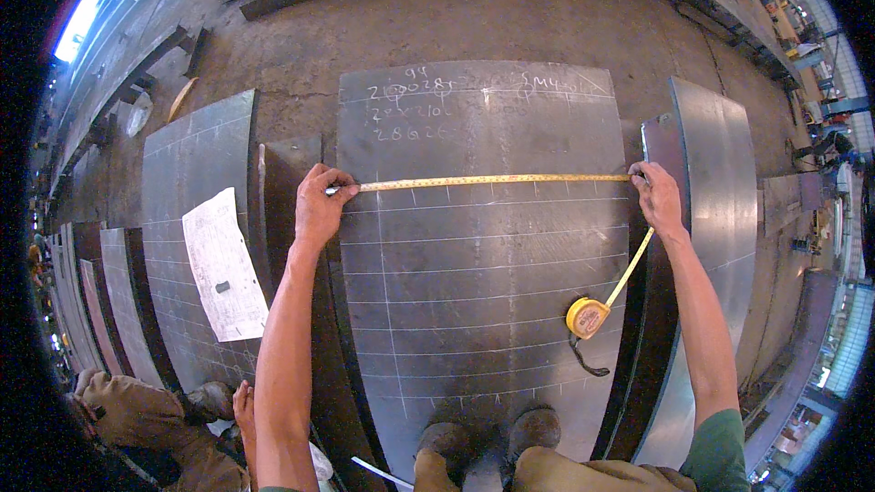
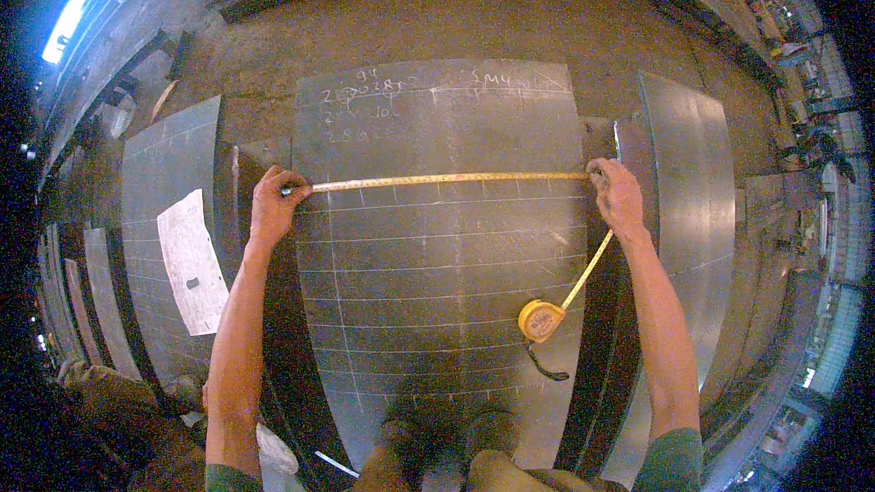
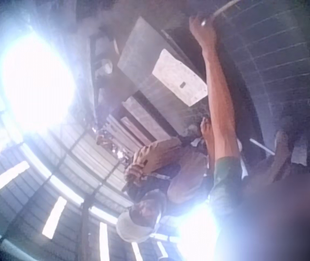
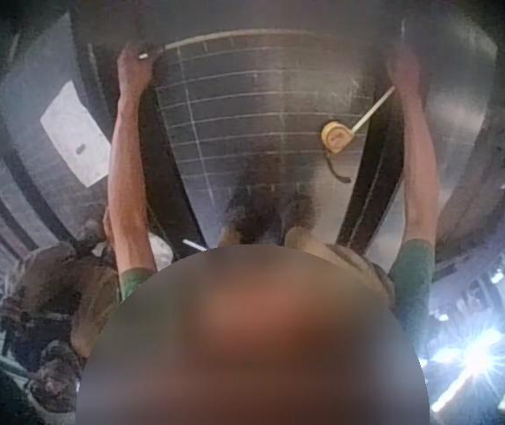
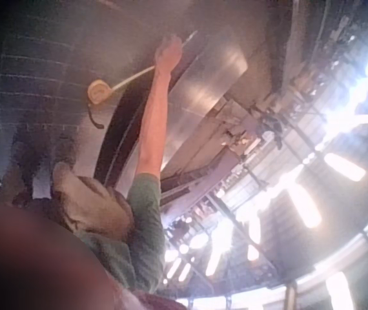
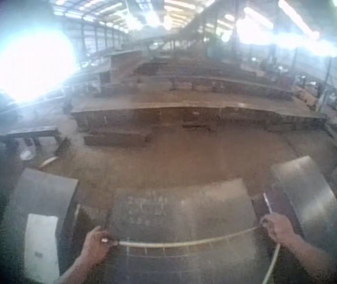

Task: The person uses a metal square and chalk to draw straight lines on a large metal sheet, then switches to a tape measure to mark additional measurements. The person adjusts the tools and repositions the square multiple times to create a grid pattern on the sheet.

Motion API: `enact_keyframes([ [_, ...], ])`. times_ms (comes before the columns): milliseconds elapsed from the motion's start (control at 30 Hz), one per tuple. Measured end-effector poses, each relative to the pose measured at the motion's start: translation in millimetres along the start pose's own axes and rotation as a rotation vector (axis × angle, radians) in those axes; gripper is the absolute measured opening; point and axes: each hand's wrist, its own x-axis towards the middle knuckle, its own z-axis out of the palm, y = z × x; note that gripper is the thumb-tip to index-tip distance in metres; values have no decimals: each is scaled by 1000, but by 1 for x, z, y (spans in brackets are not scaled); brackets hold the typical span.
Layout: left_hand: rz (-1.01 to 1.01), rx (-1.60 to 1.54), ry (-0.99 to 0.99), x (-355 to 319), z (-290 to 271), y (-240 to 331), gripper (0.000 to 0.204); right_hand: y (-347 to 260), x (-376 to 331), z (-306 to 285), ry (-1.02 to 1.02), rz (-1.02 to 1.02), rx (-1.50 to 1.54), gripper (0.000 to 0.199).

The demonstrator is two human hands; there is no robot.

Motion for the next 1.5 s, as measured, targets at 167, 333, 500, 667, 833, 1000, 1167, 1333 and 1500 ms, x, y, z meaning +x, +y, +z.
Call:
enact_keyframes([
  [167,-19,19,19,-1,1,-1,17,-4,0,-1,-34,34,3,11],
  [333,5,43,20,1,3,-5,17,4,0,3,24,-22,-24,12],
  [500,-52,14,6,0,2,-1,17,7,-1,5,-10,14,-20,15],
  [667,-69,-8,12,-1,2,-5,17,11,1,7,-17,33,-48,15],
  [833,-43,0,-8,2,0,-5,18,-3,3,0,-81,112,-22,14],
  [1000,-33,0,6,0,0,-1,19,2,0,4,58,-47,-8,14],
  [1167,-3,-32,22,-1,0,-6,20,0,1,0,-18,12,-34,14],
  [1333,-5,-13,-24,2,0,-8,22,-6,2,-3,-14,25,20,14],
  [1500,15,23,5,0,2,-9,21,-9,1,-3,-13,38,15,14],
])
